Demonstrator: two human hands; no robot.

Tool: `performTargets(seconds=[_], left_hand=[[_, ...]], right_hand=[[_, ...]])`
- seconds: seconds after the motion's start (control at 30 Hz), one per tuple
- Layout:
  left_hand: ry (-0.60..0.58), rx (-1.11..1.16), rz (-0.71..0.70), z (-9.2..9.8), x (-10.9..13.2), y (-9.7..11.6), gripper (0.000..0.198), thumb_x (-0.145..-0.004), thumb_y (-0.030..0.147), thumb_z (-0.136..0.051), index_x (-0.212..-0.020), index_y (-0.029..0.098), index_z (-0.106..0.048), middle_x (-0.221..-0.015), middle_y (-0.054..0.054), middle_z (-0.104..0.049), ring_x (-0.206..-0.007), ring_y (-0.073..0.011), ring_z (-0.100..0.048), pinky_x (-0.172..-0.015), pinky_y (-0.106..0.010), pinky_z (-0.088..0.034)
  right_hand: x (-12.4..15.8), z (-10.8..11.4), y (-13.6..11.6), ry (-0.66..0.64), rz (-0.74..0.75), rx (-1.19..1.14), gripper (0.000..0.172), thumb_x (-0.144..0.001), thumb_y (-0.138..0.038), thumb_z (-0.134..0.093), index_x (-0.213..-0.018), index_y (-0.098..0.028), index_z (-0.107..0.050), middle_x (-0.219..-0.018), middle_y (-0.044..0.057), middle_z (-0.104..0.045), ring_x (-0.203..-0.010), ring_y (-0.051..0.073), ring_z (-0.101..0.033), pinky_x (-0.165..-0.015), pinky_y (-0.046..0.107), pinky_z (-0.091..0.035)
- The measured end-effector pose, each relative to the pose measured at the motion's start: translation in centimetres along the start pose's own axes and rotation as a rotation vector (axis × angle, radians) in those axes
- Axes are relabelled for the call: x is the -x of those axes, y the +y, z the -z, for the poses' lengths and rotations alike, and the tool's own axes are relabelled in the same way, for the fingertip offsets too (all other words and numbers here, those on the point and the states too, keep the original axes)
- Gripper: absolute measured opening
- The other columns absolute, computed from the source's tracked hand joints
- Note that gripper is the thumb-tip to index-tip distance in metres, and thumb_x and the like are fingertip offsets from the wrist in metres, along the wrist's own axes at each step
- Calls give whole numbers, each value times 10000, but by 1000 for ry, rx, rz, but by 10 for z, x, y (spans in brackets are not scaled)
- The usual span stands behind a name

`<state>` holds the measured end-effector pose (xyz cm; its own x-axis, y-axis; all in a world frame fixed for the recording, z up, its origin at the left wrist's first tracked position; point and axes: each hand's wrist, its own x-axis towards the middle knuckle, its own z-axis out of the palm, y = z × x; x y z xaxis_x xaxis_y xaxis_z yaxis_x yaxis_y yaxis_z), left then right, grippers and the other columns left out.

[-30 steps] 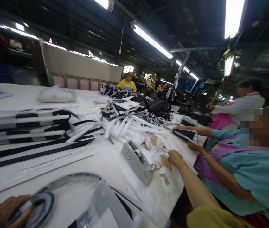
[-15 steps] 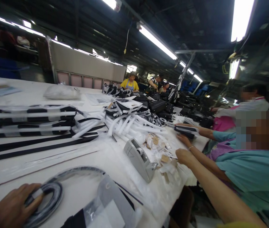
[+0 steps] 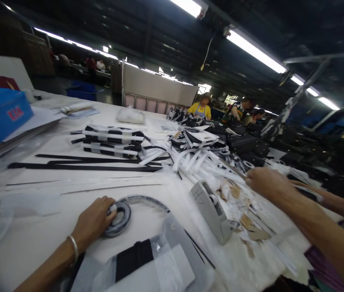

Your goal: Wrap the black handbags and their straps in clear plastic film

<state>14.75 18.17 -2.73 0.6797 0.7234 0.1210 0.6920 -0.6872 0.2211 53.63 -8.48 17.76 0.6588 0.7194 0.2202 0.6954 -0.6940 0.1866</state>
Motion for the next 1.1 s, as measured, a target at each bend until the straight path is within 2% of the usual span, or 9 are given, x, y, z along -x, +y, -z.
performTargets(seconds=[0.03,0.17,0.27,0.4,0.53,0.63,0.83,0.97,1.1], left_hand=[[5,0,0,-1,0,-1,168,-864,213,-481,-958,168,-612,-963,-74,-622,-975,-248,-565,-856,-353,-422],[14,10,1,-3,0,-1,154,-860,207,-494,-950,173,-614,-959,-71,-624,-975,-242,-561,-857,-345,-419],[9,21,5,-3,0,0,152,-861,207,-491,-944,177,-614,-950,-69,-623,-964,-238,-561,-850,-341,-419],[12,28,9,-3,0,0,150,-861,199,-487,-940,179,-612,-945,-67,-621,-966,-239,-554,-855,-343,-414],[9,25,15,-3,0,0,142,-861,190,-478,-919,182,-607,-934,-67,-616,-954,-241,-547,-853,-349,-409],[1,28,19,-3,0,0,140,-858,188,-473,-908,182,-604,-927,-68,-612,-947,-244,-541,-846,-355,-406],[-9,46,34,-4,0,0,145,-847,177,-478,-926,191,-599,-944,-64,-610,-954,-237,-532,-842,-351,-402],[-12,49,35,-2,-1,0,136,-849,182,-477,-918,193,-594,-951,-66,-610,-955,-237,-531,-849,-354,-402],[-17,47,45,-3,0,0,128,-848,179,-477,-912,199,-587,-949,-63,-612,-955,-232,-534,-829,-340,-403]], right_hand=[[-1,1,-28,-128,29,117,250,-847,-173,-560,-644,-147,-704,-622,134,-660,-674,255,-676,-619,338,-444],[5,-25,-138,-272,201,75,216,-822,-152,-521,-794,-115,-732,-775,180,-717,-751,267,-695,-620,295,-451],[6,-47,-181,-346,278,12,156,-737,-115,-573,-732,-111,-729,-725,166,-714,-733,258,-693,-609,273,-445],[-7,-54,-190,-411,343,-121,201,-750,-133,-538,-745,-162,-738,-646,69,-706,-621,180,-669,-562,227,-412],[-22,-67,-199,-459,397,-237,194,-759,-167,-551,-794,-184,-741,-692,25,-720,-660,147,-665,-575,200,-410],[-28,-92,-215,-499,414,-277,177,-741,-200,-603,-857,-197,-737,-819,17,-741,-747,145,-667,-605,193,-418],[-36,-136,-231,-519,391,-206,416,-624,-138,-698,-1039,-170,-675,-971,83,-712,-856,222,-645,-632,245,-402],[-36,-141,-231,-520,404,-193,331,-635,-99,-669,-959,-166,-682,-980,110,-690,-872,229,-636,-632,247,-389],[-32,-137,-233,-502,412,-224,402,-626,-76,-661,-1019,-163,-669,-991,119,-686,-857,240,-637,-638,262,-396]])
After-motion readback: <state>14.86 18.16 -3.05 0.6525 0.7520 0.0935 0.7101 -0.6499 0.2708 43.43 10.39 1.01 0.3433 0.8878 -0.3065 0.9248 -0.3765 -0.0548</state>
